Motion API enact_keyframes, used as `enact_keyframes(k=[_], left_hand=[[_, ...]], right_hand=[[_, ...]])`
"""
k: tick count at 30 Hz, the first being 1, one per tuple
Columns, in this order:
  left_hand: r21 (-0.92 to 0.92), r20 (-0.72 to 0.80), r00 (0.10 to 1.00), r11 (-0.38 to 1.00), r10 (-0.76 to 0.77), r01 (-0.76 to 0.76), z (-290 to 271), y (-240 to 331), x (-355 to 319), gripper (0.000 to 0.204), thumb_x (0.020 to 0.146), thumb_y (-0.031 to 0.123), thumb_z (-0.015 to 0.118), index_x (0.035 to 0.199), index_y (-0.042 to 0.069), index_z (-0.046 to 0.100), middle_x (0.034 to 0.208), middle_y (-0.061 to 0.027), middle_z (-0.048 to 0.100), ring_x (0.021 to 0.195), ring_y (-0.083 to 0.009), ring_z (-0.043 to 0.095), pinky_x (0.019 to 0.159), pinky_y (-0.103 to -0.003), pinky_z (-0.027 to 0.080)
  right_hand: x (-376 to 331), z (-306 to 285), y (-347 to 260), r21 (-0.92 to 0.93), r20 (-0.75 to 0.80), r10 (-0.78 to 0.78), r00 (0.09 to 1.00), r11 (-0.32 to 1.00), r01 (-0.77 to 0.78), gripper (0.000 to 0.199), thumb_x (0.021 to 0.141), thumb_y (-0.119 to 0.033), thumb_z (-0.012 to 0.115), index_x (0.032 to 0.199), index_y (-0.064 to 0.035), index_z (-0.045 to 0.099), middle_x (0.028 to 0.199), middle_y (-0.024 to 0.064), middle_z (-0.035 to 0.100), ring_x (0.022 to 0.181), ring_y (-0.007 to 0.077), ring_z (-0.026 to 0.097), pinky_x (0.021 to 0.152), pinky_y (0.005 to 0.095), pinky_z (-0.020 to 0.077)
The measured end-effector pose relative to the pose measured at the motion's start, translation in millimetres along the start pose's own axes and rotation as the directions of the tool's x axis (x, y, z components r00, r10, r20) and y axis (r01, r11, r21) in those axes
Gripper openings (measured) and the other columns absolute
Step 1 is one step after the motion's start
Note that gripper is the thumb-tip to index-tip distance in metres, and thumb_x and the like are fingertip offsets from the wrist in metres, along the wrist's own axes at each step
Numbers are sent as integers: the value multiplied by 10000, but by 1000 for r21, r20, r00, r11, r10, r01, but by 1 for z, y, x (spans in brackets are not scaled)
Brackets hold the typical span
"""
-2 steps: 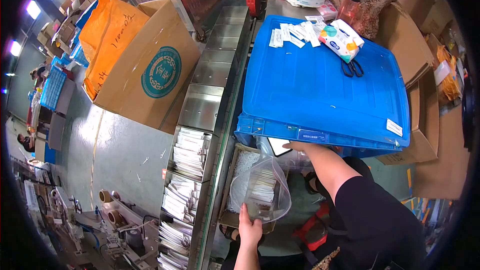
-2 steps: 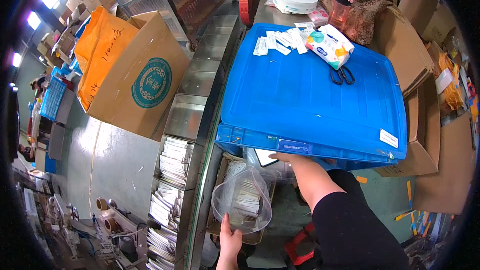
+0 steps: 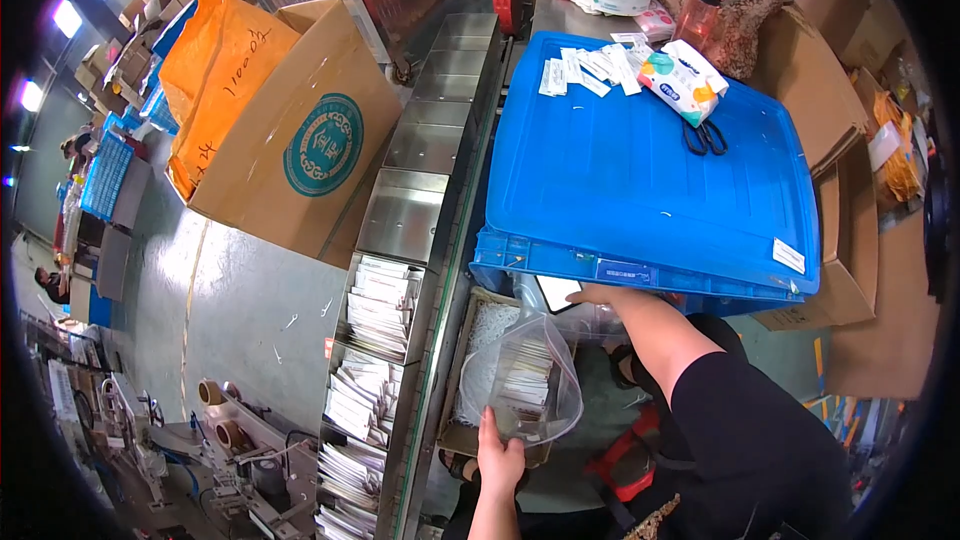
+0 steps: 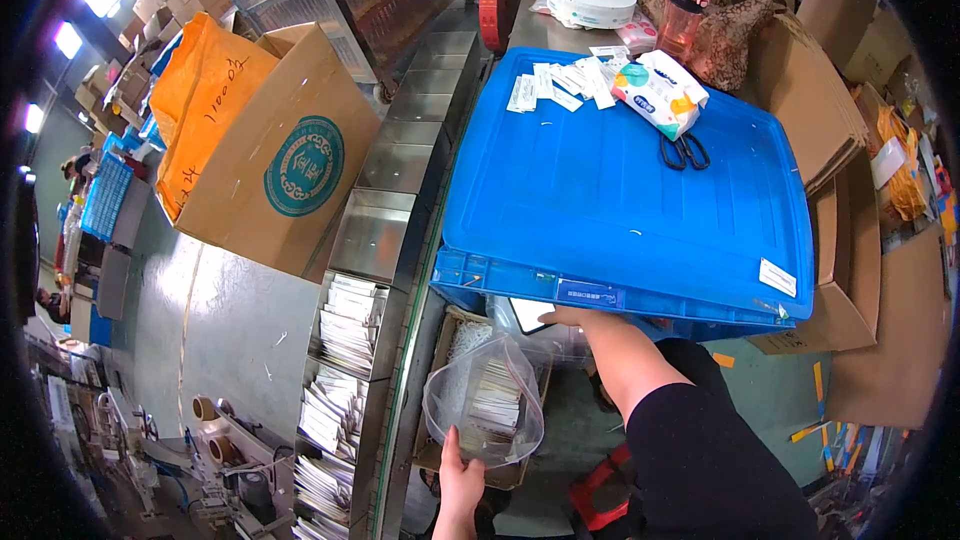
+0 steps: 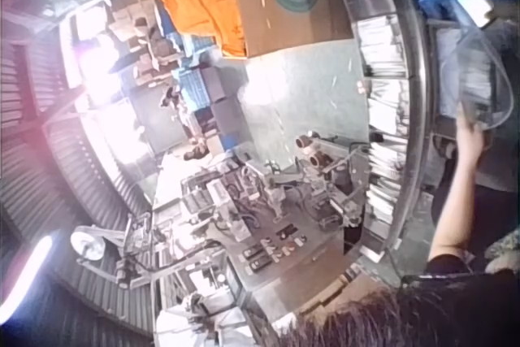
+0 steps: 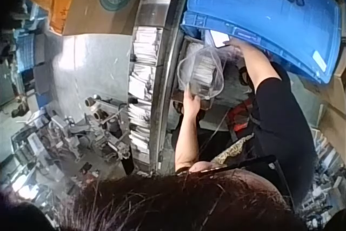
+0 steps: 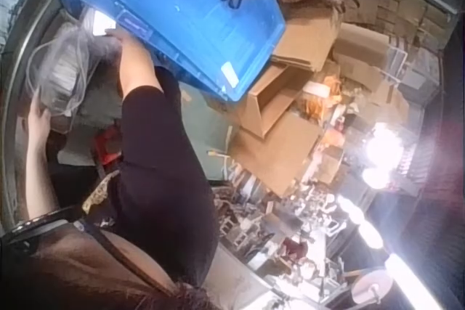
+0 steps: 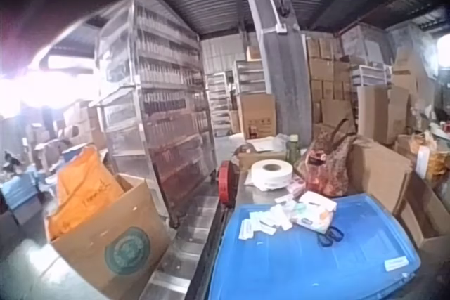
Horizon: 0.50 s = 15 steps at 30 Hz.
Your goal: Taking stacks of plastic containers from a conveyor line, placing them into plastic bags, and then packing the bags into cardboard boxes.
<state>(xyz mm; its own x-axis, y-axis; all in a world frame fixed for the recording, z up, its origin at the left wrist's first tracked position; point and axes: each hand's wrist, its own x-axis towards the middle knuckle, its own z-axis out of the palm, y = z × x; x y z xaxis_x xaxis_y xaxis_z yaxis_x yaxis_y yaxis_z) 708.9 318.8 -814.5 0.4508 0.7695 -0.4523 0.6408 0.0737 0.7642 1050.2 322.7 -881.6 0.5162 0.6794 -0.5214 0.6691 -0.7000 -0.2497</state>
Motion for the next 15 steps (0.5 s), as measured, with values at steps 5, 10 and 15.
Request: enact_keyframes(k=[5,10,15], left_hand=[[16,1,1000,1000,15,-15,-1,4,0,677,682,28,506,1321,-50,296,1333,-258,339,1248,-353,341,1019,-342,293],[14,-1,1000,1000,12,-12,-2,3,0,677,684,32,509,1322,-46,297,1333,-263,335,1248,-355,339,1018,-343,295],[31,0,1000,999,15,-15,-2,4,-1,676,686,31,511,1321,-47,296,1335,-268,329,1252,-356,334,1020,-342,293]], right_hand=[[11,15,9,55,112,-79,991,996,73,858,675,-540,655,1334,-88,341,1366,200,331,1245,366,327,1015,453,281],[13,19,9,81,98,-52,994,996,44,846,680,-537,654,1330,-89,350,1367,202,329,1243,358,333,1010,458,286],[9,13,4,231,110,154,982,957,-176,784,718,-522,627,1331,-112,362,1379,186,319,1247,353,329,1013,459,281]])
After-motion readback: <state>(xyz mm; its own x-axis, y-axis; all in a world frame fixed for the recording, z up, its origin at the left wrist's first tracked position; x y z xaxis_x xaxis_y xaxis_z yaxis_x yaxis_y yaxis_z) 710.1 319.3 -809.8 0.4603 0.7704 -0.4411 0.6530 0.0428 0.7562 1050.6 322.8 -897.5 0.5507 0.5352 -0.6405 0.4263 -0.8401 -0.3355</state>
